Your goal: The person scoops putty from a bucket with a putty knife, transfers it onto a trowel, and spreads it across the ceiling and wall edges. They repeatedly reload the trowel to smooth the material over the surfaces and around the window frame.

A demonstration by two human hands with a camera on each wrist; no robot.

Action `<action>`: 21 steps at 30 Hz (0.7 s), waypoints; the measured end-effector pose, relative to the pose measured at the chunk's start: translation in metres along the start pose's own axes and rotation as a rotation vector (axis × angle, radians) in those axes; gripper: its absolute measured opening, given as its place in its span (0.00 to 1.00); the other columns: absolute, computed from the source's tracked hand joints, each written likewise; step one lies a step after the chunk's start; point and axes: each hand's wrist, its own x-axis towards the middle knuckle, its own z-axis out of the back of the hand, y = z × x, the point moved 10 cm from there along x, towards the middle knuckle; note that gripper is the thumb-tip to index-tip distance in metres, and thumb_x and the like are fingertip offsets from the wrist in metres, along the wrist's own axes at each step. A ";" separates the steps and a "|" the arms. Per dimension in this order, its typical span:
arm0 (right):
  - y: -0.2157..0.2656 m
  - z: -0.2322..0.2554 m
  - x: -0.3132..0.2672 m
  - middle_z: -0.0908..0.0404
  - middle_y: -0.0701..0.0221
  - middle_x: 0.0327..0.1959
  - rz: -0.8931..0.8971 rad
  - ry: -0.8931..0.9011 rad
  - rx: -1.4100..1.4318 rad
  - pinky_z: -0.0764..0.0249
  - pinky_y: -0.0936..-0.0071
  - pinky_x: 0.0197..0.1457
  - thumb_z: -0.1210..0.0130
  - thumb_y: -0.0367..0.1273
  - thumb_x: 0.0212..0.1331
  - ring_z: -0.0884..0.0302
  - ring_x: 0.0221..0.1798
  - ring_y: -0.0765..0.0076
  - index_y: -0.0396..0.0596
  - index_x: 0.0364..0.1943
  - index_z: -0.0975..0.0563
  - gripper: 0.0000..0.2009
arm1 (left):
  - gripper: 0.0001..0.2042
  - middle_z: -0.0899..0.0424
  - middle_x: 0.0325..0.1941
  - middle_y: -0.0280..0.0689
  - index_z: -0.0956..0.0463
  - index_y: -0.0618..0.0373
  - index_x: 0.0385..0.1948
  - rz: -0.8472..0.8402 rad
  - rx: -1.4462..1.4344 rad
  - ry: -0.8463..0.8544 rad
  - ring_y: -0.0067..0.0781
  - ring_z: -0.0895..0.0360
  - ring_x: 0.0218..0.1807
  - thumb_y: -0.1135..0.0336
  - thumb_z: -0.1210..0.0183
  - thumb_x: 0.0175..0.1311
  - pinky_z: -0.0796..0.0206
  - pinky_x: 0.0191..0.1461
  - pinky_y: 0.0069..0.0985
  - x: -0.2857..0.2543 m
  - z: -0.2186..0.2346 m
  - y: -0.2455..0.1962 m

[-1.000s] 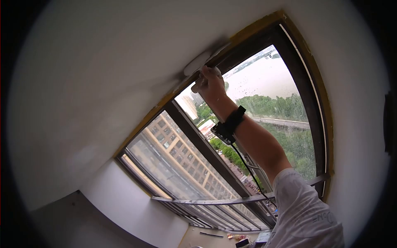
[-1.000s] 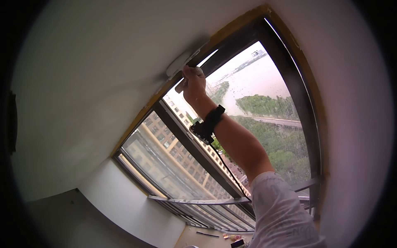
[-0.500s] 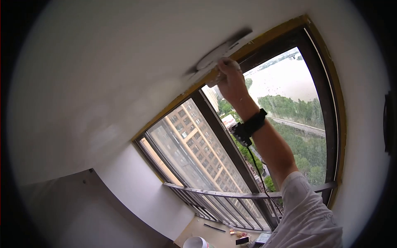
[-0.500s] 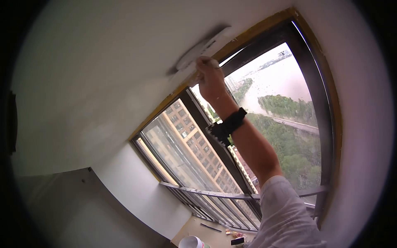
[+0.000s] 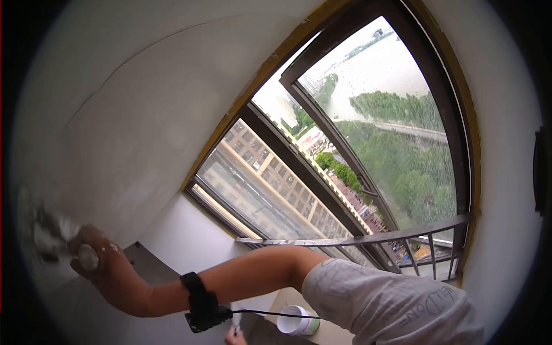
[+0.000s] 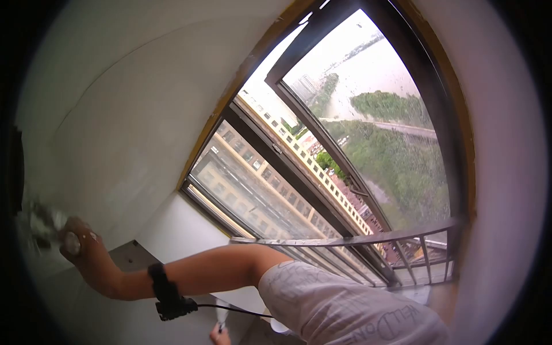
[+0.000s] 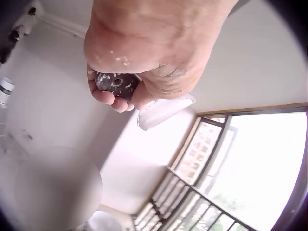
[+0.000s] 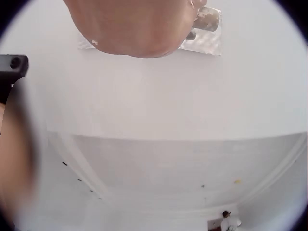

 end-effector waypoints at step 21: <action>0.176 0.435 0.185 0.20 0.69 0.33 0.275 -0.353 -0.321 0.26 0.77 0.46 0.38 0.29 0.60 0.23 0.39 0.73 0.40 0.38 0.22 0.08 | 0.13 0.16 0.38 0.50 0.20 0.60 0.46 -0.345 0.093 0.518 0.49 0.18 0.42 0.69 0.46 0.62 0.29 0.47 0.36 0.029 -0.067 -0.091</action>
